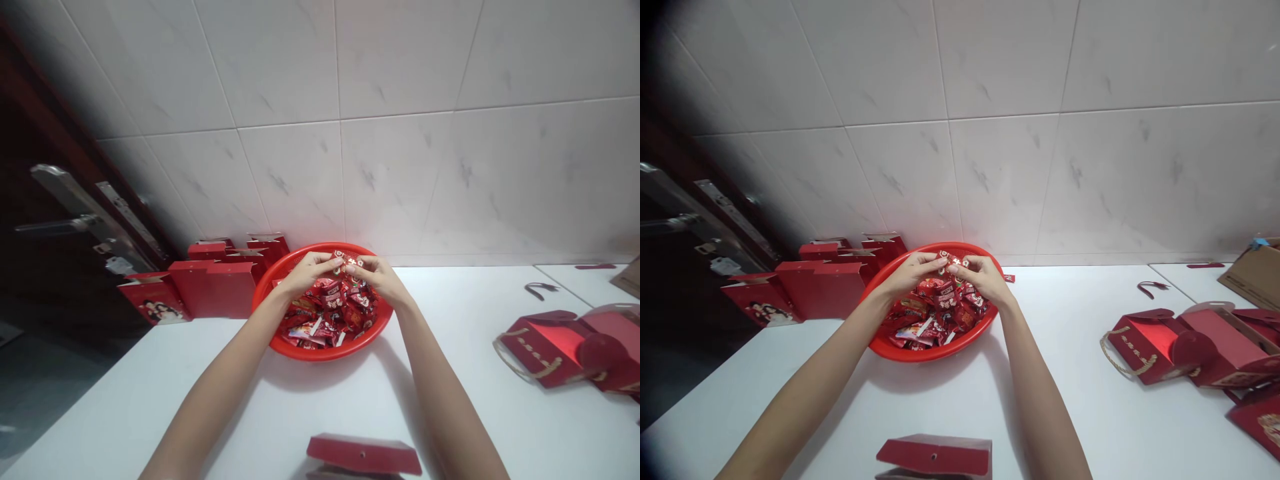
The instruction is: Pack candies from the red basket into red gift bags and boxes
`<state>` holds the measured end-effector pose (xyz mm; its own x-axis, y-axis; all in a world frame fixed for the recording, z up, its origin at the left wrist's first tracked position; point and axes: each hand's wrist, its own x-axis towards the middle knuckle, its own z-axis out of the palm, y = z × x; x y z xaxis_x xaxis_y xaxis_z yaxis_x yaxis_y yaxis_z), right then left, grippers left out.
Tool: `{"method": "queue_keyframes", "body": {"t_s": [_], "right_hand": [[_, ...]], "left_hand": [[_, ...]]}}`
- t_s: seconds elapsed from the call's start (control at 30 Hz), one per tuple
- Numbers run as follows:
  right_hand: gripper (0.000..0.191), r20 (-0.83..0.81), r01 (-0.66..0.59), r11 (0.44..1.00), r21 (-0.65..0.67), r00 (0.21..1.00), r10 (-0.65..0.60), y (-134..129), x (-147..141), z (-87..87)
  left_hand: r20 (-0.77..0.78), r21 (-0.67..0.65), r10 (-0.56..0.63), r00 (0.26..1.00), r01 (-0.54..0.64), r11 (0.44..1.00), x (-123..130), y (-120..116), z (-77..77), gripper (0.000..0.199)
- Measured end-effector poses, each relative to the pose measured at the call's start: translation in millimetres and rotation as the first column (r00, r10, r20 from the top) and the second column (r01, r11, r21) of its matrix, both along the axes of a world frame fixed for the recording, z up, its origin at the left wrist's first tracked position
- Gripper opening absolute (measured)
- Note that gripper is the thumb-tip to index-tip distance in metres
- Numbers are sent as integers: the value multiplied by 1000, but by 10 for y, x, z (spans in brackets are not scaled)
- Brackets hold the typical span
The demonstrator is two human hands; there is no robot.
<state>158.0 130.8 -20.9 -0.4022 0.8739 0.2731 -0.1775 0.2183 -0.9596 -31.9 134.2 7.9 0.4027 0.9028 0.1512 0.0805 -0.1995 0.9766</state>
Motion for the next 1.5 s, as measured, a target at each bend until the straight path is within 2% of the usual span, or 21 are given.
{"method": "queue_keyframes", "body": {"t_s": [0.1, 0.23, 0.33, 0.43, 0.53, 0.8, 0.93, 1.07, 1.27, 1.37, 1.5], "right_hand": [[41, -50, -35, 999, -24, 998, 33, -19, 1, 16], [35, -84, -59, 998, -9, 995, 58, -5, 8, 8], [37, -53, -62, 998, 6, 997, 62, 28, 4, -43], [39, 58, -44, 999, 11, 997, 43, 59, -16, -110], [46, 126, -57, 998, -15, 990, 59, 65, -36, -138], [40, 36, -133, 991, -19, 990, 134, 50, -20, -90], [39, 18, -161, 987, -5, 987, 161, 64, -7, -110], [35, -12, -138, 990, 16, 990, 138, 63, 7, -125], [35, 4, -160, 987, -11, 987, 160, 41, 15, -111], [35, -4, -99, 994, -38, 995, 99, 55, 14, -127], [36, -154, 138, 982, -127, 975, -157, 142, 21, -181]], "left_hand": [[81, -63, -32, 996, 37, 997, 1, -6, -9, 40], [145, -66, -9, 989, 19, 998, -1, 20, -39, 43], [132, -29, 81, 988, -78, 997, 2, 41, -82, 47], [76, -6, 185, 980, -185, 983, -4, 71, -145, 53], [16, -7, 219, 976, -219, 976, -34, 98, -207, 55], [47, -64, 124, 991, -121, 991, -87, 130, -240, 47], [66, -95, 133, 989, -127, 987, -71, 126, -233, 44], [50, -126, 136, 989, -129, 984, -40, 85, -212, 49], [18, -74, 119, 993, -118, 990, -13, 60, -214, 50], [36, -92, 124, 992, -121, 988, -1, 74, -211, 53], [-15, -162, 111, 994, -112, 981, 36, 95, -248, 56]]}}
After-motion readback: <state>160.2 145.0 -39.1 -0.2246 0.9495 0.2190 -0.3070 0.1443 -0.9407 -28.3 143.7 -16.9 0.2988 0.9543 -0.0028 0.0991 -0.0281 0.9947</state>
